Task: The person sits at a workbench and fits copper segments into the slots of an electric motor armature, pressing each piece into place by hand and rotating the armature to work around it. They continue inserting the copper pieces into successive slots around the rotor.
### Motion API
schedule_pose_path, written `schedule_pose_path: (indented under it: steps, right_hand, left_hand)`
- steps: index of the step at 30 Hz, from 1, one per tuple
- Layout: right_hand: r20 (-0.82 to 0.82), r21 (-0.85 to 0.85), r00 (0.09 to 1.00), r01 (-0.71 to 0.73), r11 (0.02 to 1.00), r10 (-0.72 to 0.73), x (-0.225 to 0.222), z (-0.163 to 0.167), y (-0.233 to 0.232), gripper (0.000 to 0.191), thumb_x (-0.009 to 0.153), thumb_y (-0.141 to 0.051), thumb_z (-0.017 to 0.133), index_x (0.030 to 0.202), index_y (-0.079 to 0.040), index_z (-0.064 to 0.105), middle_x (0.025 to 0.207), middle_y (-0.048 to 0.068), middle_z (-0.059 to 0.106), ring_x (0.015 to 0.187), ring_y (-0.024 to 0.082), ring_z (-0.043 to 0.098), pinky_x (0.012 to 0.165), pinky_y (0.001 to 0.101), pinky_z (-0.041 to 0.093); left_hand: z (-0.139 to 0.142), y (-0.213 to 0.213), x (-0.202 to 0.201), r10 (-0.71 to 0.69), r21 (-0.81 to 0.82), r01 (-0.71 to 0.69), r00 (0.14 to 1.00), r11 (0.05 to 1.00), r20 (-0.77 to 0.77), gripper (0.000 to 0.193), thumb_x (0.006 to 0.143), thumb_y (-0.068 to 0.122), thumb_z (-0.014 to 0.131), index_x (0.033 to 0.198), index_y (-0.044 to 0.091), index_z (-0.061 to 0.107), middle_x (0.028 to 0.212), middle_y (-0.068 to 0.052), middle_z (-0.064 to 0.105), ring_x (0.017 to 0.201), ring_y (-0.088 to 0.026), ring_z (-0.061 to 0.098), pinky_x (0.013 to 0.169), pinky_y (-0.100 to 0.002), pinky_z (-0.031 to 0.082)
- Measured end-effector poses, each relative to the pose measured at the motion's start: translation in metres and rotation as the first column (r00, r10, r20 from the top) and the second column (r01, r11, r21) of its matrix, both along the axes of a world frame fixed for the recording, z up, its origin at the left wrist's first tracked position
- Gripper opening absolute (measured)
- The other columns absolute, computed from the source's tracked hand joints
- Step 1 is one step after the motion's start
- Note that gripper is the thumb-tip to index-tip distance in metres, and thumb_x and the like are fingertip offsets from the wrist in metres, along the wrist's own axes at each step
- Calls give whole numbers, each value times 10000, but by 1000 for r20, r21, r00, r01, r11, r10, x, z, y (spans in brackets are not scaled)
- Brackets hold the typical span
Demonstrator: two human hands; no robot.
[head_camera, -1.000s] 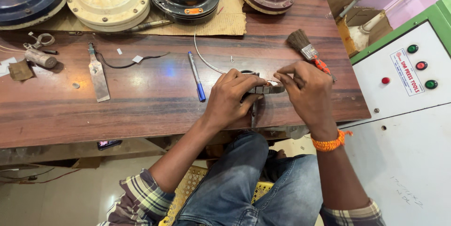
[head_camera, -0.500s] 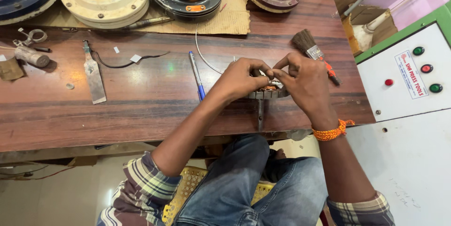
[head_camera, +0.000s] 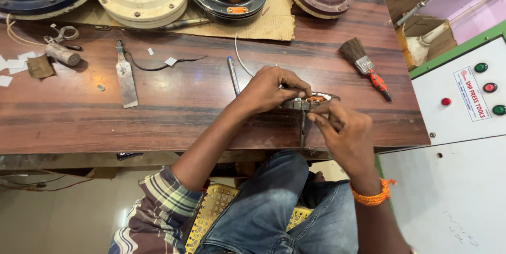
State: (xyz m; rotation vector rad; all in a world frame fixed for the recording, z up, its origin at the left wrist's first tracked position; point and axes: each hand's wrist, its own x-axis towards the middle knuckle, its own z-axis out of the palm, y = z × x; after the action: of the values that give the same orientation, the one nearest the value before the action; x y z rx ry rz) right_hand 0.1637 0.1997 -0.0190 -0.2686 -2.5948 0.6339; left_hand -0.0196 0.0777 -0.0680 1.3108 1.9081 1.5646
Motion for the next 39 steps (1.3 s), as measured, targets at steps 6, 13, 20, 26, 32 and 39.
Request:
schedule_pose_path:
  steps: [6,13,20,26,32,39]
  right_hand:
    - [-118,81,990,-70,994,79,7,-67,-9,129,911,-115,783,943,-50,677,779,124,685,653,206,611,598,360,460]
    - [-149,-83,983,92,992,-104,33,-66,19,67,867,-48,774,919,-29,735,723,87,679,546,170,588,523,320,440]
    - [-210,6,978,-2,1000,3,34,-11,29,98,903,-34,792,959,-10,715,823,95,653,647,169,596,580,315,461]
    - [-235,153,955,-148,977,181,7,7,17,136,910,-36,798,952,-8,672,858,108,675,731,224,649,649,346,486]
    - [-172,0,975,-141,990,139,2,11,18,137,893,-24,800,931,-8,670,771,85,662,603,154,576,551,313,435]
    - [-182,62,981,-57,996,68,-22,7,37,118,943,-55,800,937,2,697,725,87,616,580,130,484,544,304,386]
  left_hand:
    - [8,-13,15,-4,144,2,1000,990,11,199,892,207,784,1069,115,784,1016,-21,786,942,-176,751,851,-340,590]
    - [-5,-10,70,395,243,-313,781,918,-484,470,766,223,853,1212,158,719,1095,-12,708,967,-244,623,857,-416,525]
    - [-5,-14,59,361,271,-250,772,929,-524,422,778,182,847,1186,167,741,1098,27,758,834,-217,618,793,-363,546]
    - [-3,-21,57,361,271,-246,739,931,-569,441,791,221,845,1204,135,716,1063,-11,757,855,-224,656,772,-374,552]
    - [-6,-23,48,348,296,-203,714,933,-607,371,819,236,842,1132,103,695,1016,-38,735,905,-230,679,777,-383,548]
    - [-11,-21,43,326,303,-166,720,938,-613,359,796,221,843,1094,95,688,993,-35,728,890,-237,667,766,-395,537]
